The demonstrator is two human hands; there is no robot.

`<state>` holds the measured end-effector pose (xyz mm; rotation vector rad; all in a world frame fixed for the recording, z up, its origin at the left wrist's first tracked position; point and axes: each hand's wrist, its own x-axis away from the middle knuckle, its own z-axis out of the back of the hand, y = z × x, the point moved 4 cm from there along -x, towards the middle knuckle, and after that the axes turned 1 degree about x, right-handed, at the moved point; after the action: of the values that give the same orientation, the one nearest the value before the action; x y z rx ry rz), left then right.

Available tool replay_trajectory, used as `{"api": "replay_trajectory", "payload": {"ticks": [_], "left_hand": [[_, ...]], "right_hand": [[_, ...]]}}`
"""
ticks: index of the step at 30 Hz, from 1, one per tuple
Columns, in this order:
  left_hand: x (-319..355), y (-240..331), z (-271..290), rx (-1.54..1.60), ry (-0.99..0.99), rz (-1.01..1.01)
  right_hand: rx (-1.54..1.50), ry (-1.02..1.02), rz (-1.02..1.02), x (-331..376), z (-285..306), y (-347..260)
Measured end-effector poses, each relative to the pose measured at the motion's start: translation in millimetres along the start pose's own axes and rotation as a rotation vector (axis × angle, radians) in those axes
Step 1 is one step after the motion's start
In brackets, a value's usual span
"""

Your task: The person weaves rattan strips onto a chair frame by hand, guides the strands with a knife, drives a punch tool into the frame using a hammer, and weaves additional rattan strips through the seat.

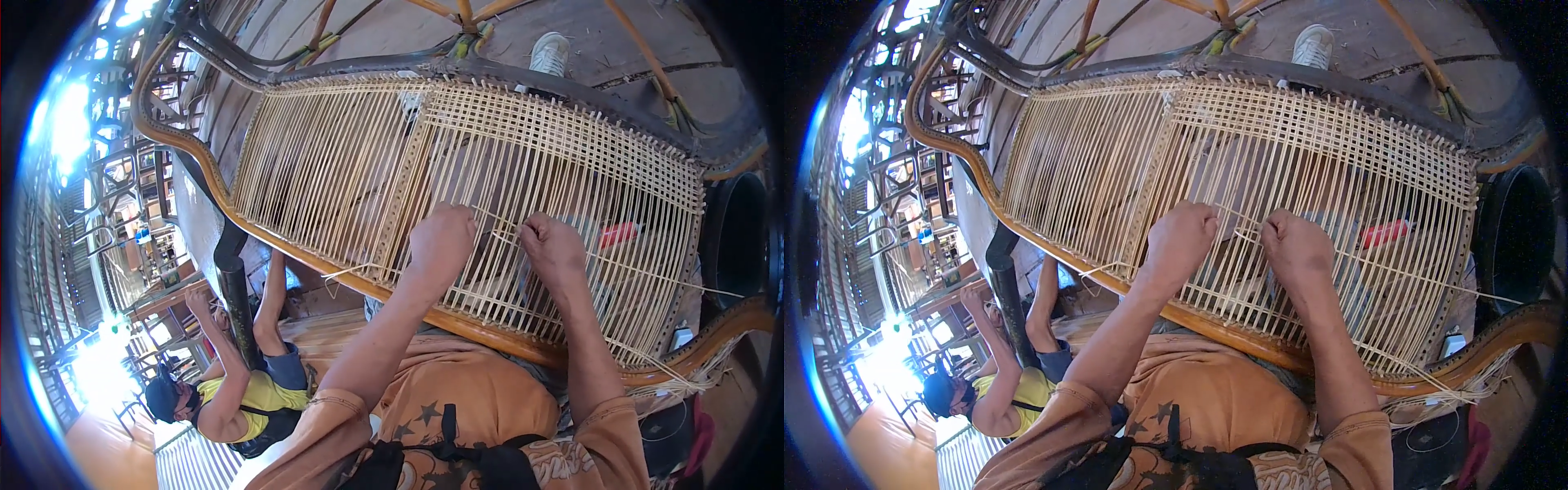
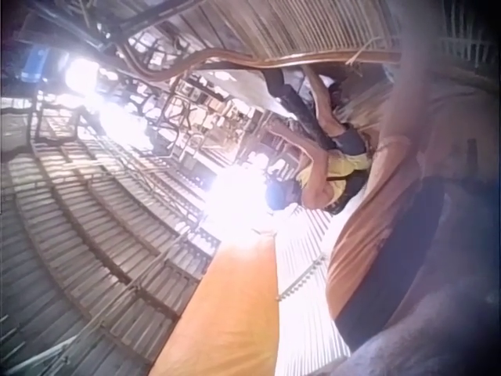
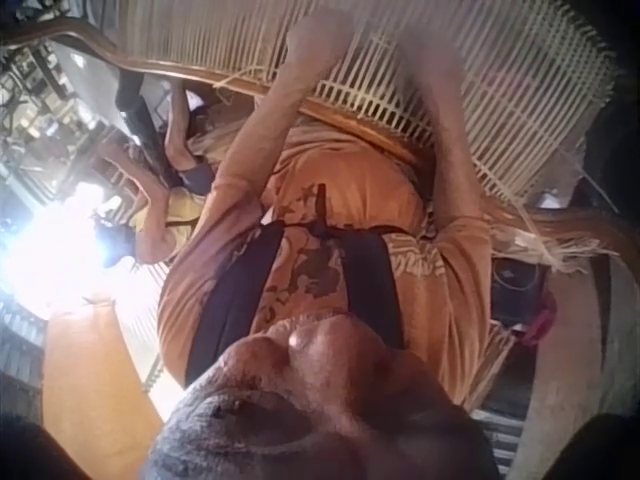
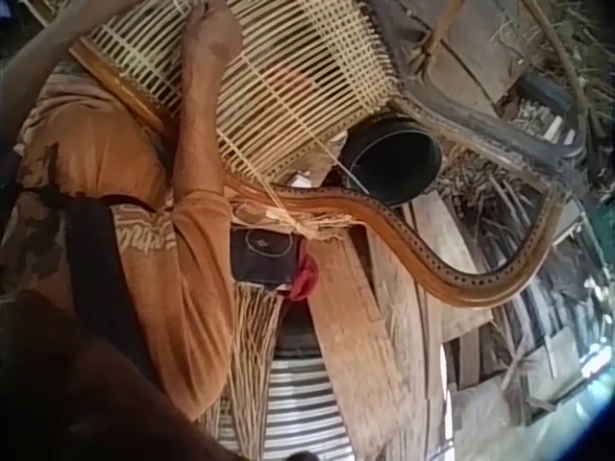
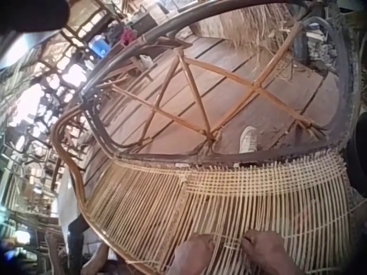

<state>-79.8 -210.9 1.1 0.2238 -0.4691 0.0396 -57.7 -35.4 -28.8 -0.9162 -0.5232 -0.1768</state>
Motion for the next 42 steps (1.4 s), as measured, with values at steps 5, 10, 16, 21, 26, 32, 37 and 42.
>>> {"api": "replay_trajectory", "payload": {"ticks": [5, 10, 16, 21, 26, 32, 37, 42], "left_hand": [[-7.6, -19.1, 0.0, 0.333, -0.109, 0.11], [3.8, -11.2, 3.3, 0.3, 0.098, -0.06], [0.3, -15.0, 8.7, 0.031, 0.075, -0.005], [-5.8, -22.0, 12.8, 0.483, -0.132, 0.144], [6.7, -17.6, 13.8, 0.078, 0.166, -0.051], [-8.5, -35.0, 11.7, 0.15, 0.032, 0.068], [-9.0, -36.3, 17.2, 0.416, -0.111, 0.173], [-0.3, -31.0, 14.5, 0.018, 0.15, -0.003]], "right_hand": [[-0.002, -0.089, -0.046, 0.1, 0.0, -2.4], [0.092, 0.008, 0.01, -1.8, -6.3, -7.5], [0.089, -0.002, 0.012, 0.2, -5.6, -11.4], [0.192, 0.011, 0.038, -1.7, -10.0, -17.8], [0.25, 0.058, 0.126, -5.3, -14.1, -31.5], [0.159, 0.005, 0.13, -5.1, -15.1, -20.7], [0.247, -0.015, 0.115, -7.6, -15.9, -29.5], [0.199, 0.032, 0.168, -6.8, -20.0, -30.7]]}}
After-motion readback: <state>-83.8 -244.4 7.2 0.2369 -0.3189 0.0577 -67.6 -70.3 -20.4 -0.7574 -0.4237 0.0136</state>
